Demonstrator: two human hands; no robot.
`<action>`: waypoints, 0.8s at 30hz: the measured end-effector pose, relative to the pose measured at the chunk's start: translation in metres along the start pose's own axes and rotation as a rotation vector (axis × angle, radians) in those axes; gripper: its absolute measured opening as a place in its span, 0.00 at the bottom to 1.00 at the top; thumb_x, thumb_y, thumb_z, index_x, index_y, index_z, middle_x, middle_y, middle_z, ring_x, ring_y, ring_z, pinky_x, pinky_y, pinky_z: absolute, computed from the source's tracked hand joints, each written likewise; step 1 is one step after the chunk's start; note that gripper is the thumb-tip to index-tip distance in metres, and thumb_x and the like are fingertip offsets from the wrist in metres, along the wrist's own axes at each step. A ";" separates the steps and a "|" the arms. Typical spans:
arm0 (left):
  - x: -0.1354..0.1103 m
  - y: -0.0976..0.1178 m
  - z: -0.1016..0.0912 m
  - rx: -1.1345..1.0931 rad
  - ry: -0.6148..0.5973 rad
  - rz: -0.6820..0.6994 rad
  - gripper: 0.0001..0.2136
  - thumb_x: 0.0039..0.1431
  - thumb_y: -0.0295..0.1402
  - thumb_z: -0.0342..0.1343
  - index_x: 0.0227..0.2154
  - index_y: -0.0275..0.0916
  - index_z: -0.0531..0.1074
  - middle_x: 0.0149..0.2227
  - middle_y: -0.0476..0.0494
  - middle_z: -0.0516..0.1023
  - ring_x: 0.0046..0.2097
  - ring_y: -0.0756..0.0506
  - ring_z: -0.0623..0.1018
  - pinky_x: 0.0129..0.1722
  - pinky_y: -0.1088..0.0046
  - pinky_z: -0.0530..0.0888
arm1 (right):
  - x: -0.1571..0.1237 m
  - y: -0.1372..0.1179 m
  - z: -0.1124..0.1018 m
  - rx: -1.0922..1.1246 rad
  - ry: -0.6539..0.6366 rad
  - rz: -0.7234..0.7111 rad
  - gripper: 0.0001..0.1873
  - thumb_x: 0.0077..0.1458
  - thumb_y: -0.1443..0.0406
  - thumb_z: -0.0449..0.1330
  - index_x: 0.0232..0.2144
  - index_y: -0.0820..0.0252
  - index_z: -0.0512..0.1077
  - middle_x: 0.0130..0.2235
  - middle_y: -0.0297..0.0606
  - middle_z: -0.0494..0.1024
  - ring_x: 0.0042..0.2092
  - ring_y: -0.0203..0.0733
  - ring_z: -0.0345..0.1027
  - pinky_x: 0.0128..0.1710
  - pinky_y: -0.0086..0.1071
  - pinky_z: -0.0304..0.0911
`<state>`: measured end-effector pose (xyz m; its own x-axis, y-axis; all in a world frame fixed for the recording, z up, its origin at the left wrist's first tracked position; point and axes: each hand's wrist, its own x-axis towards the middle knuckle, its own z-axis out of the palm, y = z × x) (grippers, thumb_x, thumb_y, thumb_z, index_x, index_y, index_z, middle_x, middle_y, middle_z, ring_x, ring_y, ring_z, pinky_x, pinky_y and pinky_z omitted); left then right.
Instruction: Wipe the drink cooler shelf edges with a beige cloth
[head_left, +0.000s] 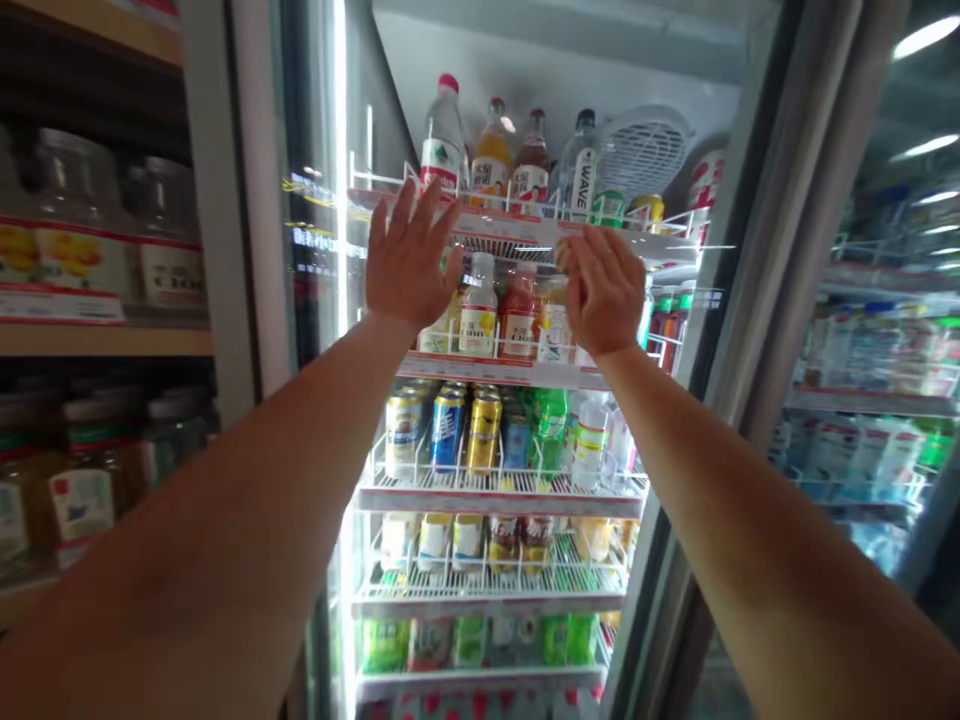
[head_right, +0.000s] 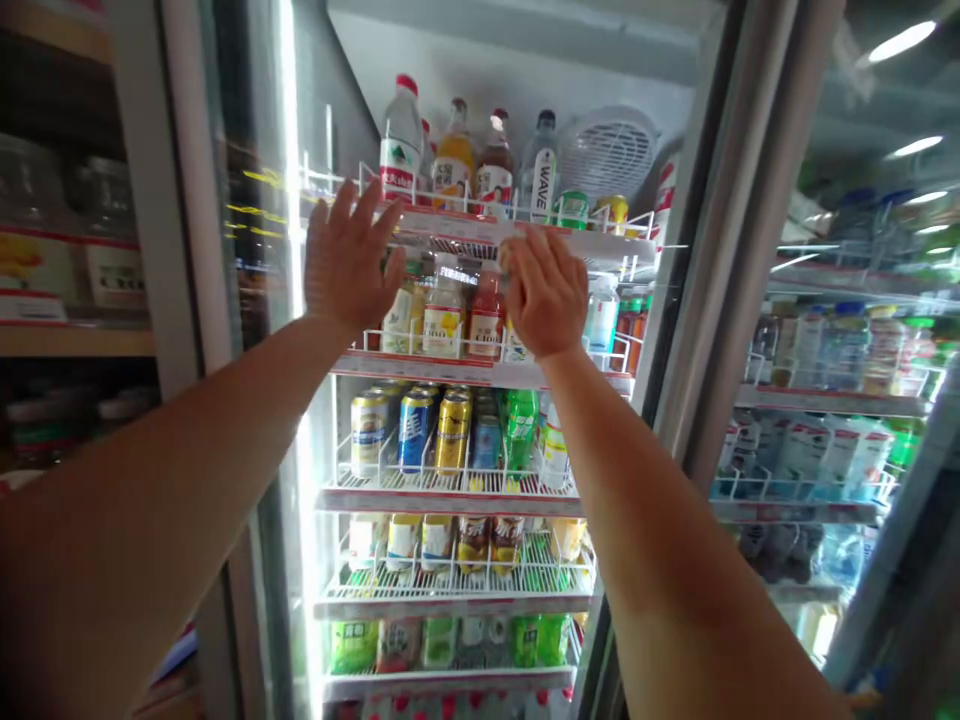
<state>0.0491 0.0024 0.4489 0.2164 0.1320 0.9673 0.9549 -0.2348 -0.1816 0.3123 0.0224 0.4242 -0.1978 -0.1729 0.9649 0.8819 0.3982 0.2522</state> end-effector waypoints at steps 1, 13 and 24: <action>0.000 0.000 0.000 -0.001 -0.001 0.003 0.33 0.66 0.54 0.27 0.69 0.44 0.50 0.72 0.65 0.43 0.71 0.56 0.28 0.69 0.66 0.29 | 0.000 0.002 0.002 -0.018 0.068 0.104 0.26 0.64 0.64 0.46 0.60 0.60 0.69 0.63 0.41 0.70 0.66 0.51 0.59 0.67 0.51 0.54; 0.000 -0.002 0.002 -0.004 -0.002 -0.001 0.31 0.67 0.50 0.30 0.69 0.46 0.50 0.72 0.67 0.35 0.72 0.48 0.37 0.70 0.60 0.34 | -0.004 0.002 0.003 0.036 0.050 0.209 0.28 0.65 0.65 0.42 0.62 0.58 0.67 0.64 0.43 0.69 0.68 0.52 0.56 0.67 0.55 0.53; 0.001 0.003 -0.003 -0.086 -0.026 -0.043 0.36 0.62 0.57 0.27 0.69 0.48 0.51 0.71 0.69 0.44 0.72 0.51 0.35 0.69 0.67 0.27 | -0.014 -0.004 -0.002 -0.026 0.003 0.075 0.27 0.65 0.65 0.43 0.63 0.56 0.66 0.64 0.36 0.69 0.68 0.47 0.57 0.66 0.49 0.55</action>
<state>0.0518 -0.0015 0.4500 0.1819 0.1687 0.9687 0.9426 -0.3103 -0.1230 0.3126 0.0217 0.4101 -0.1293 -0.1458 0.9808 0.9051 0.3867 0.1768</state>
